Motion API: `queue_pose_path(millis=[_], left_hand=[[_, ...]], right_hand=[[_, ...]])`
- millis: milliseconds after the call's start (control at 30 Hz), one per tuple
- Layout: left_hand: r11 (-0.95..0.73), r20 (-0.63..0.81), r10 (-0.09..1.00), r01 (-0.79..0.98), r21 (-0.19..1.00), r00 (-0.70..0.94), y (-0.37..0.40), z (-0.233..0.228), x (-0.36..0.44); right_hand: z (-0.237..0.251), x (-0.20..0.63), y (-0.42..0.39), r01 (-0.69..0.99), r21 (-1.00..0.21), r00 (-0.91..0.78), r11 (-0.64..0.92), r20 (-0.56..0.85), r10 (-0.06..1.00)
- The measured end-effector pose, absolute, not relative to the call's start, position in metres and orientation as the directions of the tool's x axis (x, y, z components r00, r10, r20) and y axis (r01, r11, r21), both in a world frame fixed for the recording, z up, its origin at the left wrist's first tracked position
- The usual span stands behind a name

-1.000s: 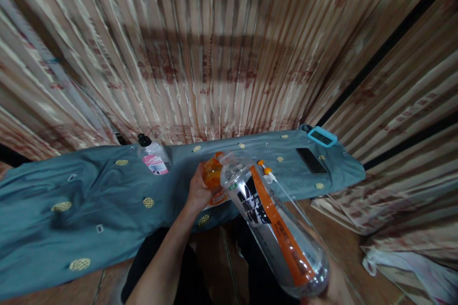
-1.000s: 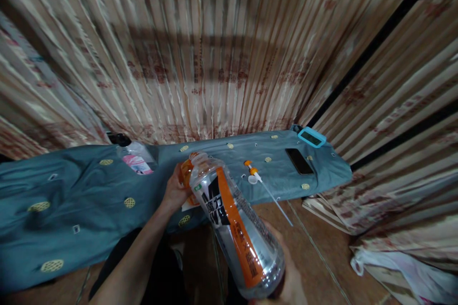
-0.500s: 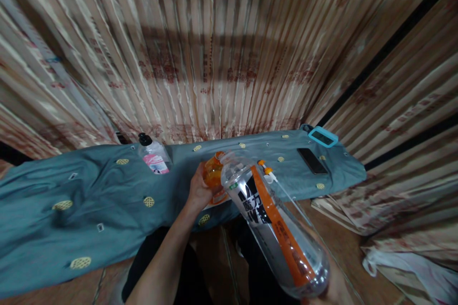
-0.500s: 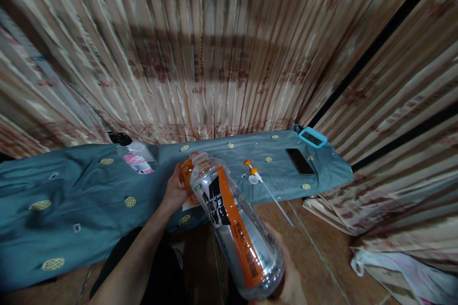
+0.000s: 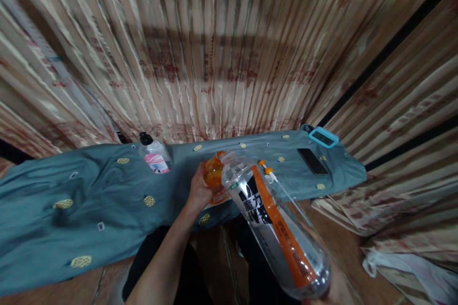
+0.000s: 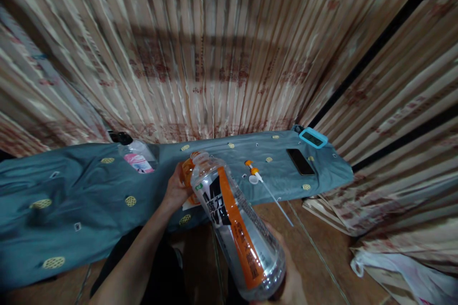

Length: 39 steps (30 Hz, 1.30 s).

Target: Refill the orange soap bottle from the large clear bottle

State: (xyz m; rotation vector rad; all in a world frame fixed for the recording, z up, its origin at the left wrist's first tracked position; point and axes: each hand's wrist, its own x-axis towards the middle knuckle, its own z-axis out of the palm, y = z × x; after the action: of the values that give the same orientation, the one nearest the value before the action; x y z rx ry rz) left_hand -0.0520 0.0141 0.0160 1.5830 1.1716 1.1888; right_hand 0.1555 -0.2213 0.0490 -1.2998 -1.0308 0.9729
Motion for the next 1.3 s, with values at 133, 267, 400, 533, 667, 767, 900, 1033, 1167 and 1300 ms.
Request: queue_pose_path(millis=[133, 267, 400, 533, 667, 767, 900, 1033, 1167, 1300], left_hand=[[-0.236, 0.215, 0.969, 0.212, 0.948, 0.120, 0.015, 0.015, -0.052], [-0.238, 0.219, 0.970, 0.228, 0.944, 0.107, 0.015, 0.014, -0.052], [-0.228, 0.210, 0.972, 0.218, 0.949, 0.105, 0.014, 0.016, -0.052], [-0.219, 0.198, 0.973, 0.191, 0.957, 0.120, 0.014, 0.016, -0.053], [-0.215, 0.195, 0.974, 0.211, 0.954, 0.113, 0.015, 0.015, -0.053], [-0.212, 0.191, 0.975, 0.217, 0.953, 0.115, 0.014, 0.018, -0.053], [-0.206, 0.184, 0.976, 0.224, 0.953, 0.114, 0.015, 0.017, -0.053], [-0.220, 0.199, 0.973, 0.206, 0.953, 0.120, 0.016, 0.013, -0.053], [-0.229, 0.208, 0.971, 0.222, 0.948, 0.117, 0.016, 0.013, -0.053], [-0.217, 0.198, 0.975, 0.231, 0.948, 0.103, 0.017, 0.014, -0.053]], right_hand=[[0.050, 0.156, -0.221, 0.021, -0.998, 0.239, 0.059, 0.062, 0.969], [0.052, 0.154, -0.221, -0.008, -0.998, 0.228, 0.062, 0.058, 0.972], [0.051, 0.156, -0.222, 0.016, -0.999, 0.227, 0.031, 0.034, 0.973], [0.049, 0.156, -0.224, 0.024, -0.999, 0.254, 0.025, 0.030, 0.967], [0.050, 0.154, -0.224, -0.002, -0.999, 0.270, 0.051, 0.049, 0.962], [0.051, 0.153, -0.222, -0.027, -0.999, 0.254, 0.044, 0.036, 0.967], [0.051, 0.152, -0.220, -0.003, -0.998, 0.251, 0.069, 0.066, 0.966], [0.050, 0.152, -0.220, 0.026, -0.997, 0.259, 0.072, 0.076, 0.963], [0.048, 0.149, -0.220, -0.017, -0.999, 0.270, 0.048, 0.041, 0.962], [0.052, 0.146, -0.218, -0.073, -0.996, 0.308, 0.055, 0.030, 0.951]])
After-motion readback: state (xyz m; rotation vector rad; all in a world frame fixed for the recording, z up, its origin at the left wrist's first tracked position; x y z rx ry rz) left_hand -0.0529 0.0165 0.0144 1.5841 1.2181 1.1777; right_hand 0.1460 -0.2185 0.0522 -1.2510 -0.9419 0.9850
